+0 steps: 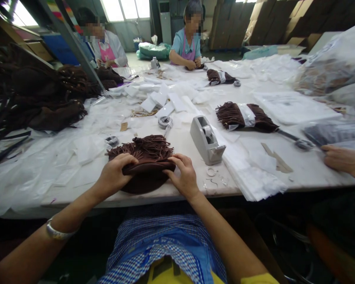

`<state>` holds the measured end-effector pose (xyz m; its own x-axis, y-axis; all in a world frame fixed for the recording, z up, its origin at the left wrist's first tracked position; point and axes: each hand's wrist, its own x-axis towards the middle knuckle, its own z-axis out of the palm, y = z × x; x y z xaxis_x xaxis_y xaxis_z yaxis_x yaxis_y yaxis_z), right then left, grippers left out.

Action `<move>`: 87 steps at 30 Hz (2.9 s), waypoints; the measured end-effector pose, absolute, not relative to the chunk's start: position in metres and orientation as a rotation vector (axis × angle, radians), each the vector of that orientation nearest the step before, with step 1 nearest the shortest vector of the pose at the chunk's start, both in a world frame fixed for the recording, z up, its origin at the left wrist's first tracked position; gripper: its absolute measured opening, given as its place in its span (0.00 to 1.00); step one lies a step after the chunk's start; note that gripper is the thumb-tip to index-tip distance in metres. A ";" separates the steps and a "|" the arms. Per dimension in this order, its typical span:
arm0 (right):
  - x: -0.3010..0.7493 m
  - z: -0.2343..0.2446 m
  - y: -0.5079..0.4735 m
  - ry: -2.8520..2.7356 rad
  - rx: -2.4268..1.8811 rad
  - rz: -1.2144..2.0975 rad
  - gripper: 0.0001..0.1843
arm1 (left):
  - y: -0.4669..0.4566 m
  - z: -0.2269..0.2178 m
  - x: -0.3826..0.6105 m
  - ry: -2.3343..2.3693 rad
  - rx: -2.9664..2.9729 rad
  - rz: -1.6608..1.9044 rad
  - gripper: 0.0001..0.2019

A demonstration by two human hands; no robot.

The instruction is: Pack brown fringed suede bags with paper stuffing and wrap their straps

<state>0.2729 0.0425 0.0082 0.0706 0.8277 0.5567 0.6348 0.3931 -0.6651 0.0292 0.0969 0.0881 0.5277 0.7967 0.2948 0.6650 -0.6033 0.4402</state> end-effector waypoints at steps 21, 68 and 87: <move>0.267 0.049 0.070 -2.151 -0.937 0.186 0.19 | 0.070 0.074 0.034 1.181 2.648 0.885 0.13; 0.283 0.012 0.043 -1.632 -1.504 0.555 0.26 | 0.016 0.008 0.033 1.341 2.840 0.733 0.24; 0.180 0.016 0.138 -2.525 -1.101 0.269 0.30 | -0.023 -0.006 -0.008 1.721 1.872 1.419 0.14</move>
